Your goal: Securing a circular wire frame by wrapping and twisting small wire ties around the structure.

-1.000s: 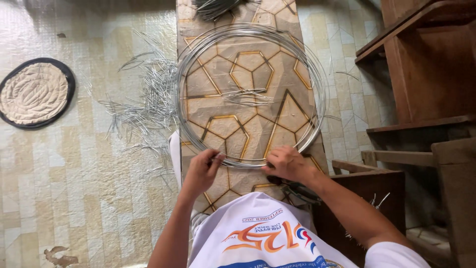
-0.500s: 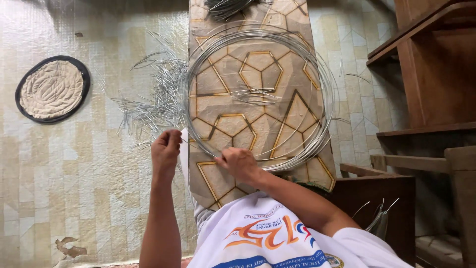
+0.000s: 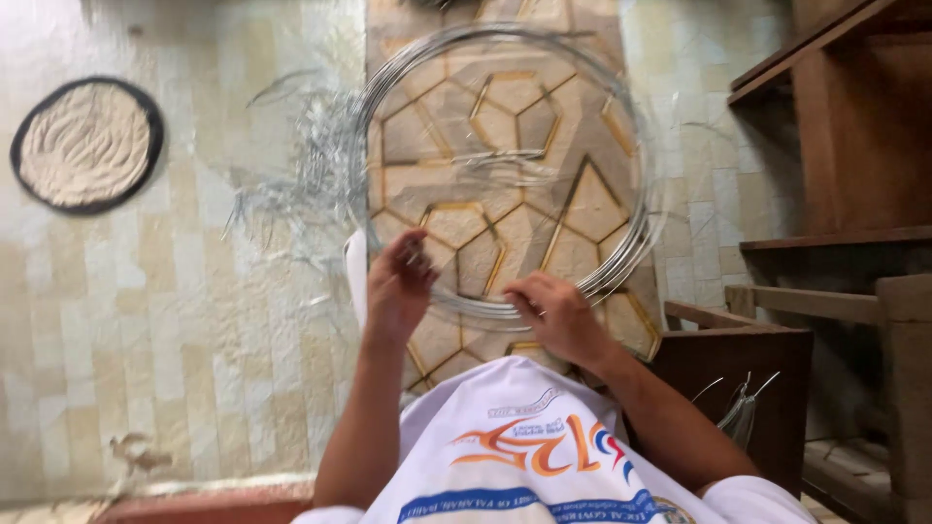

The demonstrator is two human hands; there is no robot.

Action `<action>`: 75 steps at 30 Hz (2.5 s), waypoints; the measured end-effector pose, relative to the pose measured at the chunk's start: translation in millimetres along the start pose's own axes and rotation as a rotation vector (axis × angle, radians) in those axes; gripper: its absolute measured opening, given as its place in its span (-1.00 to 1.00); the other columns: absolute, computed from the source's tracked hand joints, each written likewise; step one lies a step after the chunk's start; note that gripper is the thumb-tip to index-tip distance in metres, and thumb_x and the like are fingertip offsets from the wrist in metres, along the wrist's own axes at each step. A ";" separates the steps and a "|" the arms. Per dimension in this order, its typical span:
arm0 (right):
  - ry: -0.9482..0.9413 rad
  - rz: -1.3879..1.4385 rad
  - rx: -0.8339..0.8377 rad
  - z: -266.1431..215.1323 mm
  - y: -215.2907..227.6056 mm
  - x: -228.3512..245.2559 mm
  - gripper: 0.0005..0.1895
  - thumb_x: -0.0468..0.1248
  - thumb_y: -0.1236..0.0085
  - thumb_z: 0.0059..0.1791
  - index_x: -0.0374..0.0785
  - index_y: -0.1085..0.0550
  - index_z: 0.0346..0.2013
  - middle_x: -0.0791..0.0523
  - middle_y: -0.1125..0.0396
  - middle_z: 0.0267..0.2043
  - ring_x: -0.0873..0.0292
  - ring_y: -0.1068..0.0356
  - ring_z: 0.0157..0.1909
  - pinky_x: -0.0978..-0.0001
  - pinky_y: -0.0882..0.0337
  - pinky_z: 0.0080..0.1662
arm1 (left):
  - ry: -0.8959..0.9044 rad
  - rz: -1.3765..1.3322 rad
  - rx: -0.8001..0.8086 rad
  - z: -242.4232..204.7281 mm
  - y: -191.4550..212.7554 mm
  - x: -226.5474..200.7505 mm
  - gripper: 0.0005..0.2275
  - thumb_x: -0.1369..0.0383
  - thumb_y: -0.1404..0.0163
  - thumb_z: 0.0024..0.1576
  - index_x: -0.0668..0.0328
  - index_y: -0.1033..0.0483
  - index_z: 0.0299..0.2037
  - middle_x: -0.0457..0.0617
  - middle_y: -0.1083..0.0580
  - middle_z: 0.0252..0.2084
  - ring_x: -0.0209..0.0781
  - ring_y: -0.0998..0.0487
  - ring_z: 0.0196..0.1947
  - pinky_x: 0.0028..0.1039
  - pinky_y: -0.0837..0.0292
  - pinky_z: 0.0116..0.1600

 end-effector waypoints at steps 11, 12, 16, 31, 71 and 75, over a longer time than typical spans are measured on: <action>-0.003 -0.044 -0.181 -18.1 16.8 -17.3 -0.90 -0.18 -0.18 0.08 -0.08 -0.59 -0.21 0.18 -0.43 -0.37 0.08 -0.47 -0.36 0.28 -0.49 -0.22 | -0.131 0.050 0.111 -2.3 -15.3 43.1 -0.86 0.47 -0.03 0.29 0.31 -0.51 0.01 0.11 -0.57 -0.22 -0.03 -0.70 -0.18 -0.27 -0.68 -0.08; 0.000 -0.061 -0.194 -17.5 18.3 -16.7 -0.90 -0.17 -0.19 0.08 -0.10 -0.58 -0.22 0.18 -0.42 -0.38 0.09 -0.46 -0.38 0.30 -0.48 -0.23 | -0.125 0.027 0.121 -4.4 -16.4 42.5 -0.84 0.50 -0.03 0.28 0.35 -0.51 0.03 0.17 -0.57 -0.20 0.04 -0.70 -0.18 -0.22 -0.70 -0.09; -0.025 -0.060 -0.201 -15.2 24.8 -13.0 -0.87 -0.14 -0.20 0.09 -0.10 -0.58 -0.23 0.17 -0.41 -0.40 0.11 -0.43 -0.40 0.29 -0.47 -0.24 | -0.122 -0.013 0.126 -11.6 -24.9 30.9 -0.82 0.52 -0.03 0.28 0.41 -0.49 0.04 0.24 -0.58 -0.17 0.10 -0.69 -0.15 -0.13 -0.71 -0.08; -0.082 0.025 -0.193 -11.8 30.1 0.0 -0.83 -0.17 -0.16 0.11 -0.17 -0.57 -0.28 0.08 -0.40 -0.43 0.01 -0.44 -0.41 0.25 -0.45 -0.25 | -0.052 -0.095 0.229 -20.1 -37.0 34.4 -0.83 0.52 -0.02 0.28 0.40 -0.51 0.03 0.32 -0.59 -0.09 0.22 -0.66 -0.06 0.02 -0.66 0.00; -0.190 0.165 -0.050 -3.3 30.9 9.7 -0.92 -0.25 -0.24 0.03 -0.13 -0.64 -0.23 0.09 -0.51 -0.42 0.13 -0.53 -0.36 0.29 -0.50 -0.20 | -0.072 -0.129 0.225 -3.8 -9.2 43.4 -0.90 0.48 0.03 0.30 0.32 -0.53 -0.08 0.21 -0.58 -0.24 0.17 -0.69 -0.15 0.01 -0.69 -0.03; -0.165 0.071 -0.037 -5.9 27.6 7.5 -0.92 -0.25 -0.22 0.04 -0.13 -0.63 -0.25 0.08 -0.48 -0.47 0.03 -0.53 -0.37 0.27 -0.50 -0.21 | -0.092 -0.127 0.202 -5.5 -8.7 47.1 -0.89 0.46 0.03 0.31 0.31 -0.53 -0.07 0.19 -0.58 -0.23 0.13 -0.69 -0.14 -0.03 -0.69 -0.02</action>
Point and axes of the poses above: each hand's wrist, its own z-axis towards the middle knuckle, its own y-axis out of the back of the hand, x = y × z, the point moved 5 cm from there along z, towards the middle knuckle
